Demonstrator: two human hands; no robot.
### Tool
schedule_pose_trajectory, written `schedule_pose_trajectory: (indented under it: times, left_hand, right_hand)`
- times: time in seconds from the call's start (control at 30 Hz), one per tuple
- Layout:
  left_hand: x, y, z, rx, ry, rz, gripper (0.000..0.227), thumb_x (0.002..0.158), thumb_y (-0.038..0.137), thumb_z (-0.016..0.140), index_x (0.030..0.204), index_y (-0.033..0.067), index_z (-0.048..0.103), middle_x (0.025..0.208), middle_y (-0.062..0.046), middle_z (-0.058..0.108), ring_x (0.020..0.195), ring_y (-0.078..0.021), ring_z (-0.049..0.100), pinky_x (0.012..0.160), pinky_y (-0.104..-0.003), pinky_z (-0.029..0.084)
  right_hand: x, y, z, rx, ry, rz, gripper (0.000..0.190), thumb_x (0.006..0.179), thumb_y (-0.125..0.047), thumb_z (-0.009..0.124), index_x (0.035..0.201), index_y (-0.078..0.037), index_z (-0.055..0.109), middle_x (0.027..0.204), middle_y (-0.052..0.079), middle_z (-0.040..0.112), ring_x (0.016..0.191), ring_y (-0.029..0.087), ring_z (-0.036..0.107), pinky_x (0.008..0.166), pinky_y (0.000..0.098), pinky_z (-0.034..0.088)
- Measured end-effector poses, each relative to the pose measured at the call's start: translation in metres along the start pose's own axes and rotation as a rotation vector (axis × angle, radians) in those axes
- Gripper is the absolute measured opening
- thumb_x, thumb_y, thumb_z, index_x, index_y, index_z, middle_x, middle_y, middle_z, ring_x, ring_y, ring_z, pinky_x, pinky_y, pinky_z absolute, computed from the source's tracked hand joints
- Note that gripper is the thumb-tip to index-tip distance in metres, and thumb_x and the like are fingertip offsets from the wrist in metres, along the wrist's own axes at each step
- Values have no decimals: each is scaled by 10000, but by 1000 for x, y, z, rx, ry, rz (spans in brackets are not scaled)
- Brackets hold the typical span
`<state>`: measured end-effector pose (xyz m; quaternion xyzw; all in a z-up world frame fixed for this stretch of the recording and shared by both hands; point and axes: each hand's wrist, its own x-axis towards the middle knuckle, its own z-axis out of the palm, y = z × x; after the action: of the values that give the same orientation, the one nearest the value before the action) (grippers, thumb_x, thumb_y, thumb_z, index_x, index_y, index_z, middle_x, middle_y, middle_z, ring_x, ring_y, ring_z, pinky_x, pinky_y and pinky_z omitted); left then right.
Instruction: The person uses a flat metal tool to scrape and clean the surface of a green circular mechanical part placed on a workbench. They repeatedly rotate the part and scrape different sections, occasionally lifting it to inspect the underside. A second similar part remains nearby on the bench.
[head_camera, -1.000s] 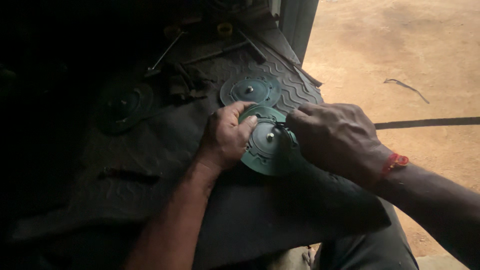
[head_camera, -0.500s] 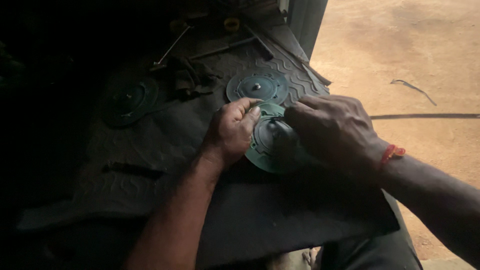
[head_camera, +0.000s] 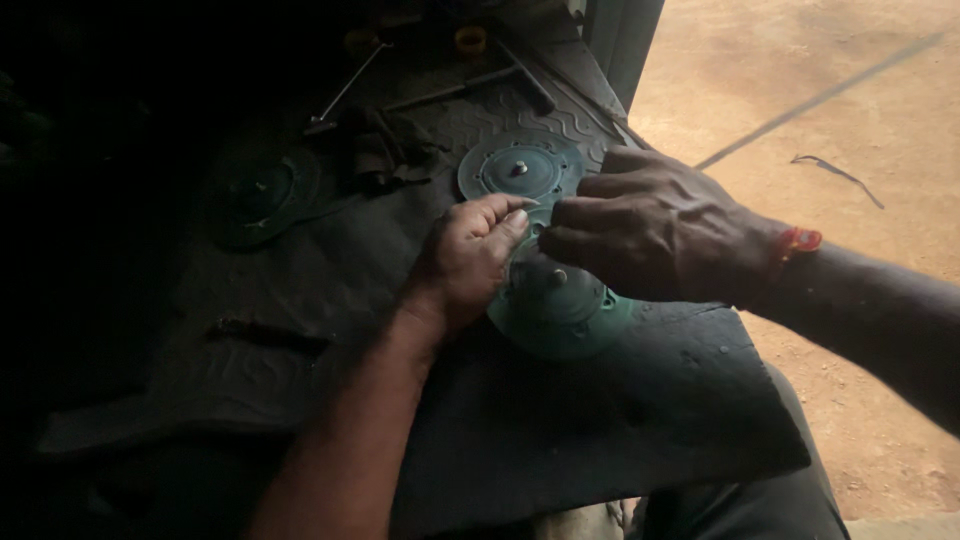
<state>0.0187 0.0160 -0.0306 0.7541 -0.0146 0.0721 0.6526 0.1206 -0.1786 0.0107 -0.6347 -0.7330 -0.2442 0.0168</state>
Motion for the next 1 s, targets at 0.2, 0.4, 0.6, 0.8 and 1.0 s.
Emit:
schedule_pose_trajectory:
  times: [0.2,0.4,0.6,0.8,1.0]
  left_hand:
    - [2,1,-2,128,-17,-116,341,1010,216,465,1182,33,696,932,-76,758,798,-129,698,749,-288,591]
    - [-2,5,-2,67,-49,-40,345,1017,229,457,1201,43,681,974,-75,759,863,-137,715,798,-302,597]
    - [-6,16,1,300,21,-119,361,1014,279,434,1167,82,694,937,-73,760,832,-155,721,759,-318,598]
    - [-7,24,6,293,75,-131,355,1011,281,438,1156,93,703,911,-63,772,817,-152,743,750,-312,609]
    - [-10,16,7,332,120,-17,333,1016,249,463,1141,60,708,873,-62,786,766,-137,756,715,-296,623]
  right_hand:
    - [15,-2,-10,189,-17,-76,94,920,-246,711,894,-157,693,811,11,697,712,155,610,741,352,490]
    - [21,7,-15,119,15,-162,109,938,-258,717,901,-156,704,714,10,656,651,157,595,677,344,494]
    - [9,12,-12,100,-26,6,224,842,-223,763,1044,-127,751,884,31,731,730,197,618,663,332,519]
    - [2,12,-5,40,-15,-46,244,876,-165,739,1118,-127,747,1007,60,744,839,177,689,798,332,578]
    - [-15,3,-2,-39,-6,125,293,878,-94,670,1162,-132,731,1033,53,756,802,167,719,662,325,584]
